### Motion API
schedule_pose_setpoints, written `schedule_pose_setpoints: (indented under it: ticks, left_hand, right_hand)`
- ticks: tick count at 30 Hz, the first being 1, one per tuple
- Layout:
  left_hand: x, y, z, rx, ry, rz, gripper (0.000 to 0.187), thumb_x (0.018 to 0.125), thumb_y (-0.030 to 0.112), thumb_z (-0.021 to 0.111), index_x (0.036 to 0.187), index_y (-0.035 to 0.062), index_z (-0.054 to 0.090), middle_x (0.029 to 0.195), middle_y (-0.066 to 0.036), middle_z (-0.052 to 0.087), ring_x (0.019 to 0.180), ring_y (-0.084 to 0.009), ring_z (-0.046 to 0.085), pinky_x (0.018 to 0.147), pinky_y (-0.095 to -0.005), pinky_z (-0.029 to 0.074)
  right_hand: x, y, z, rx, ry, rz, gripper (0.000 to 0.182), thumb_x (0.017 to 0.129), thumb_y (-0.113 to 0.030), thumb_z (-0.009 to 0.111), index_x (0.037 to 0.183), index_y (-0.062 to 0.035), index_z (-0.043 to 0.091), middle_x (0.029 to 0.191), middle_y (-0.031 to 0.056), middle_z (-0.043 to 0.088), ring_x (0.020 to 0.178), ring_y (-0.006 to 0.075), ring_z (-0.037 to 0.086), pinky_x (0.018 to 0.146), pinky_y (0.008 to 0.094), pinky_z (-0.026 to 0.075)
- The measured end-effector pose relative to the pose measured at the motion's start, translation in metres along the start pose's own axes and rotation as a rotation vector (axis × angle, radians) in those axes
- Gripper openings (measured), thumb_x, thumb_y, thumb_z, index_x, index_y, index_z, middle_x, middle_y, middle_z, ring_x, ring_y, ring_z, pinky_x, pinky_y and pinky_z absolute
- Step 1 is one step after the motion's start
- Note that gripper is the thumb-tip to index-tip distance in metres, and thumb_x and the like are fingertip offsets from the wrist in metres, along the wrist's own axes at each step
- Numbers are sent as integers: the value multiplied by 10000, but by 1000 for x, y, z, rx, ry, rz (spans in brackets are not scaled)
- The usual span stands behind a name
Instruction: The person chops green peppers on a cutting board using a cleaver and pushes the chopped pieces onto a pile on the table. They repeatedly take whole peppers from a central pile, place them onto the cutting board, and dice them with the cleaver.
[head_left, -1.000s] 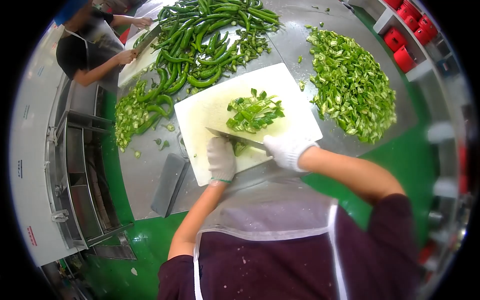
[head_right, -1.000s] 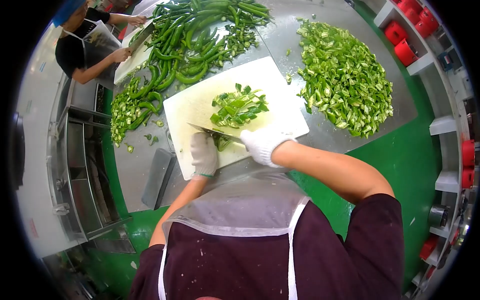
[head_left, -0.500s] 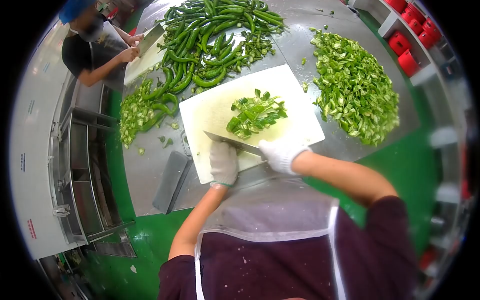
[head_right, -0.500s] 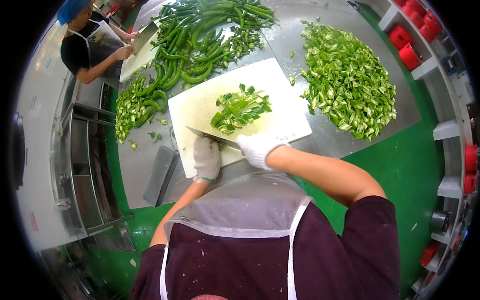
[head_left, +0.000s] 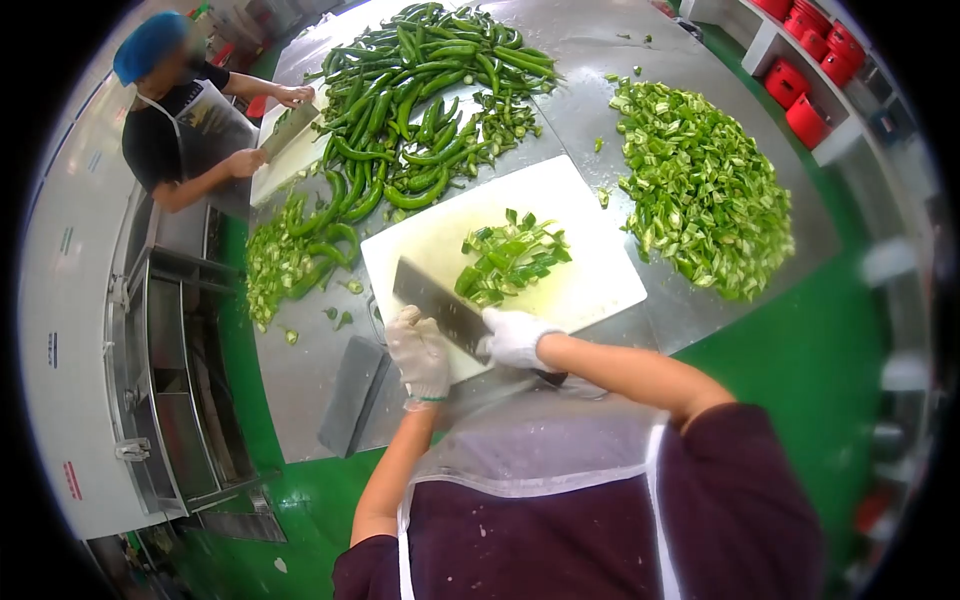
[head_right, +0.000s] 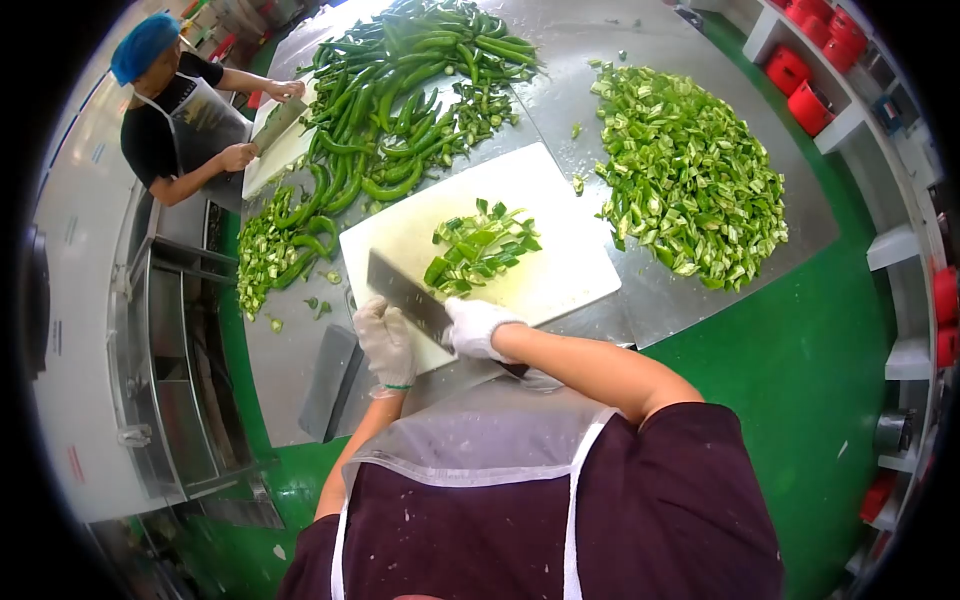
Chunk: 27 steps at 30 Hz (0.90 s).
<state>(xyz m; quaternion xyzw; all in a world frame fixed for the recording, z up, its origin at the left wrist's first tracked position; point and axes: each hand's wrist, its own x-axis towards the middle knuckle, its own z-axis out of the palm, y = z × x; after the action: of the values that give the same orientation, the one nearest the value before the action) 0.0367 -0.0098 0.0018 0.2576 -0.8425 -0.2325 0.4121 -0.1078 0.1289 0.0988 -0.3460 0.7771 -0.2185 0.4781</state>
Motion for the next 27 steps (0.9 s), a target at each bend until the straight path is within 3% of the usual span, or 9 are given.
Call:
schedule_pose_setpoints:
  ticks: [4,8,12,15,16,18,20,22,27]
  left_hand:
    - [-5,-3,10,91,-151,65,322,900,106,670,1192,-2,589,1155,-219,598,1103,-396,566,978,-490,450]
    - [-8,-7,14,124,-196,22,329,896,118,664,1197,11,585,1171,-226,610,1108,-415,564,980,-522,438]
    - [-8,-8,18,138,-200,7,319,904,136,656,1189,2,601,1178,-237,626,1126,-422,565,994,-521,440]
    - [-9,-8,21,169,-160,15,326,916,165,652,1193,0,602,1176,-231,627,1123,-423,564,993,-522,440]
    - [-9,-9,21,164,-175,15,327,917,168,651,1195,2,601,1174,-230,626,1115,-422,566,987,-523,441]
    - [-8,-13,19,162,-200,22,329,920,173,648,1198,5,600,1170,-230,624,1099,-420,571,976,-525,443]
    - [-8,-13,18,127,-190,15,335,925,177,644,1209,7,591,1151,-226,620,1080,-417,571,960,-523,446]
    - [-9,-13,19,80,-175,-10,333,929,180,639,1208,6,586,1141,-226,618,1076,-417,569,954,-520,446]
    - [-6,-11,14,113,-223,13,308,936,175,632,1189,6,586,1114,-221,615,1055,-417,567,932,-520,446]
  right_hand:
    - [30,31,-32,228,254,99,373,927,-246,630,1203,-6,558,1088,249,669,1011,381,648,904,442,511]
    - [-2,73,-97,422,483,234,302,917,-176,618,1173,-29,556,923,153,649,761,245,629,672,389,540]
    - [-14,165,-179,876,672,386,143,948,-100,541,1083,-68,503,736,83,585,549,191,557,488,372,470]
    - [-69,117,-191,693,913,401,100,964,-87,509,1058,-73,478,731,89,577,532,192,556,469,387,453]
    - [-72,119,-188,556,898,358,127,967,-96,506,1089,-65,487,747,97,582,562,203,579,480,389,469]
    - [-74,128,-168,334,771,352,244,949,-161,534,1155,-32,522,911,160,676,760,248,674,700,414,555]
    - [-95,106,-139,285,626,304,311,938,-220,598,1179,-27,563,904,170,690,786,232,696,704,399,554]
    - [-105,107,-123,325,464,379,335,938,-231,637,1201,-36,567,850,135,676,624,155,644,541,337,539]
    - [-94,198,-135,611,497,369,312,954,-235,638,1189,-46,559,756,84,616,575,168,597,471,341,518]
